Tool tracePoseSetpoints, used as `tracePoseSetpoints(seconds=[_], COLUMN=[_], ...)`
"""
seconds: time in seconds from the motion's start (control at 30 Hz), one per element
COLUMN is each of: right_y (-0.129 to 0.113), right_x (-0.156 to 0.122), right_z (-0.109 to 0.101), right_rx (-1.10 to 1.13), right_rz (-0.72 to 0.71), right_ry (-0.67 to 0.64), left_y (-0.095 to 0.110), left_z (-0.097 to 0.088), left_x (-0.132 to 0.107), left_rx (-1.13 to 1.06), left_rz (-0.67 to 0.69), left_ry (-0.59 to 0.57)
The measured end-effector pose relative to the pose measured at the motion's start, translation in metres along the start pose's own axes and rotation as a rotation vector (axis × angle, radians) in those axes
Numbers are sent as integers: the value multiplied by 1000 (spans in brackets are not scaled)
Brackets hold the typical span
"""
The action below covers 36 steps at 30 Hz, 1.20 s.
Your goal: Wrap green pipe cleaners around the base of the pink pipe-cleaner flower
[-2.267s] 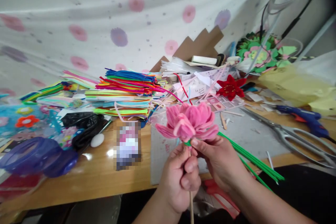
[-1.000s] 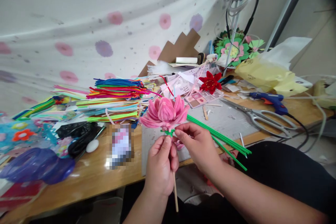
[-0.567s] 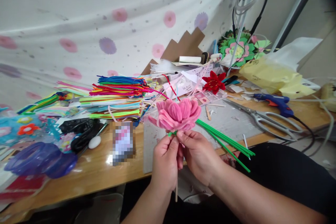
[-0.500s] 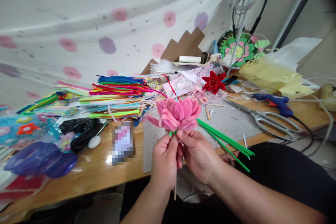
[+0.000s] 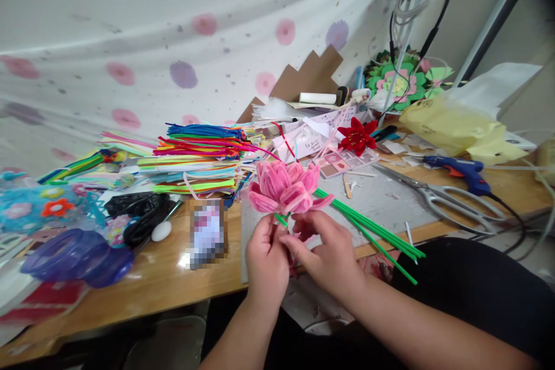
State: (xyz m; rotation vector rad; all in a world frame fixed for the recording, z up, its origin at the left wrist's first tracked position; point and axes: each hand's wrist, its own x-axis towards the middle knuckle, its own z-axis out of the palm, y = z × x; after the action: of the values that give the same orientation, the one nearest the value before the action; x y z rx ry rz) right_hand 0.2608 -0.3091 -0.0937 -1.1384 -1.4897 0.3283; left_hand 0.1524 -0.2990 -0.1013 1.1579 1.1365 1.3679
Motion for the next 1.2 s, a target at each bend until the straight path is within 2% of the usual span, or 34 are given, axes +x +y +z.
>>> tracePoseSetpoints(seconds=[0.13, 0.33, 0.43, 0.57, 0.67, 0.73, 0.8, 0.97, 1.1, 1.2], right_y=[-6, -6, -8, -11, -11, -10, -7, 1, -1, -3], right_x=[2, 4, 2, 0, 1, 2, 2, 6, 9, 9], right_z=[0, 1, -1, -4, -7, -7, -6, 0, 5, 7], right_rx=[-87, -33, -80, -150, -135, -82, 13, 437, 759, 971], right_rz=[-113, -29, -104, -262, -257, -190, -65, 295, 475, 566], right_ry=[-17, -44, -35, -47, -18, -2, 25, 53, -11, -113], left_y=[-3, -5, -4, -1, 3, 7, 11, 14, 8, 3], left_z=[-3, -4, -2, 5, 7, 6, 3, -5, -4, -3], left_x=[-1, 0, 1, 1, 1, 1, 0, -7, -11, -12], left_rx=[45, 69, 38, -166, -284, -350, -450, -849, -1098, -1184], left_rz=[37, 60, 41, -68, -206, -287, -352, -502, -581, -572], left_ry=[46, 58, 49, 39, 66, 52, -14, -330, -549, -651])
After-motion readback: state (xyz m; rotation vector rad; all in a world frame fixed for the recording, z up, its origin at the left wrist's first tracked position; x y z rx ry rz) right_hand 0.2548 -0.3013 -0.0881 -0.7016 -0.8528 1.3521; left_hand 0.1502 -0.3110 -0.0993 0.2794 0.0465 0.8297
